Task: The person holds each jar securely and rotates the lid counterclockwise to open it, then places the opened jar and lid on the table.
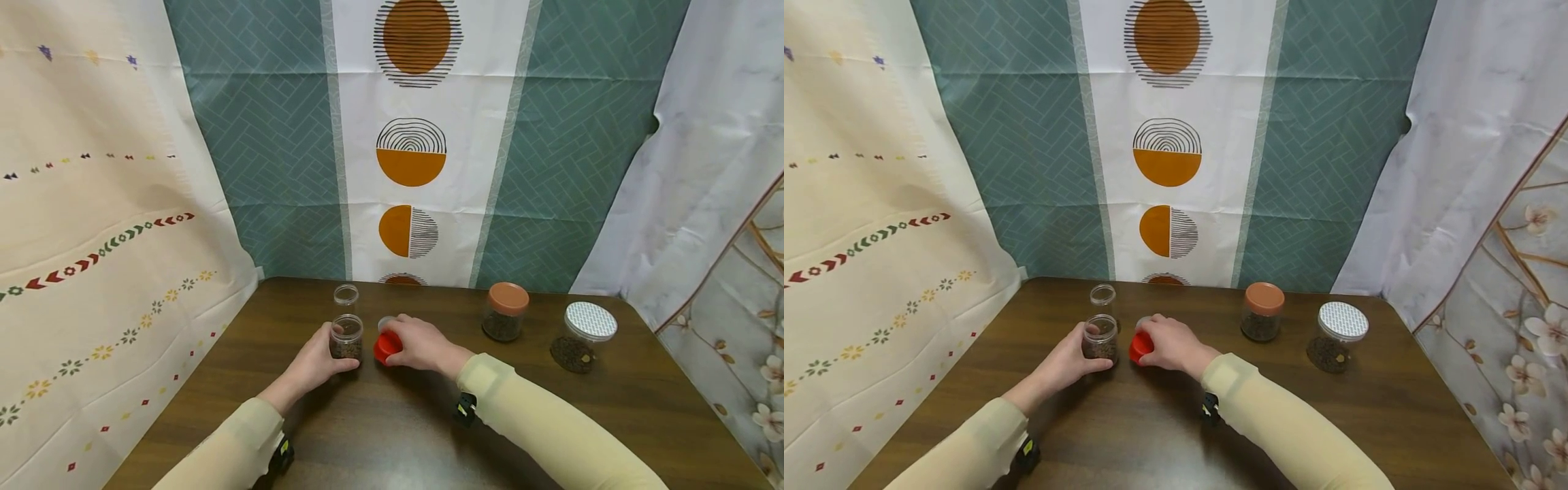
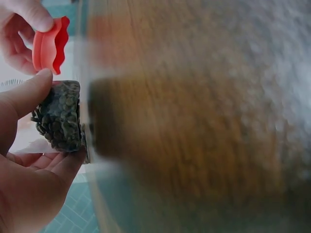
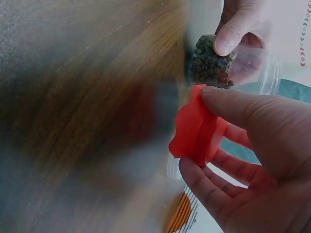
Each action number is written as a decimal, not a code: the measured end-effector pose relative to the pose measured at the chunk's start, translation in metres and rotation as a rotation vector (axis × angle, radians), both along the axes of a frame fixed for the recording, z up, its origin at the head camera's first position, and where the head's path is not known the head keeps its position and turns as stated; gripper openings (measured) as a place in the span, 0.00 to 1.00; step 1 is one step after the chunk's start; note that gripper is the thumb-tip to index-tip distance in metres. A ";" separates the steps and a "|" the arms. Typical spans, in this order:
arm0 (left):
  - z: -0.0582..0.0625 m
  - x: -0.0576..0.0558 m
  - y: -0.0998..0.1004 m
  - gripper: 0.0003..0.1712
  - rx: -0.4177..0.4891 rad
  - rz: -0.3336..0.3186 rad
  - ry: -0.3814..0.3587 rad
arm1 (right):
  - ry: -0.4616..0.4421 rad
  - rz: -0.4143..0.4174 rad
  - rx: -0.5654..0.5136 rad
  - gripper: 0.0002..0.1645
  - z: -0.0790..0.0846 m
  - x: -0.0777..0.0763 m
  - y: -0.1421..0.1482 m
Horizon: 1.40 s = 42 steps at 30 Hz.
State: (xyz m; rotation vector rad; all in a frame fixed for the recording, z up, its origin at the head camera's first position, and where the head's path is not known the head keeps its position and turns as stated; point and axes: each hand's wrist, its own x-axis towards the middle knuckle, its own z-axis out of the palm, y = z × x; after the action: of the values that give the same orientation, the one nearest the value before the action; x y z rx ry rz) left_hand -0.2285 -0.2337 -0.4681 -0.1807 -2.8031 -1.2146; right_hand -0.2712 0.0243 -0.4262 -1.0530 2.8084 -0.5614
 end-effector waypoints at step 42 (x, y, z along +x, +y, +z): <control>0.000 -0.004 -0.010 0.41 -0.109 -0.021 -0.027 | 0.151 0.061 0.184 0.32 -0.015 -0.004 -0.014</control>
State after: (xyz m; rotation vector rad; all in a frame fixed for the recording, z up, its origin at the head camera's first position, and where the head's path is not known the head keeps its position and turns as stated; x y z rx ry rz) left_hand -0.2322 -0.2434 -0.4681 -0.2029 -2.8998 -1.0760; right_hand -0.2753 0.0104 -0.4411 -1.1841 2.8738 -0.2207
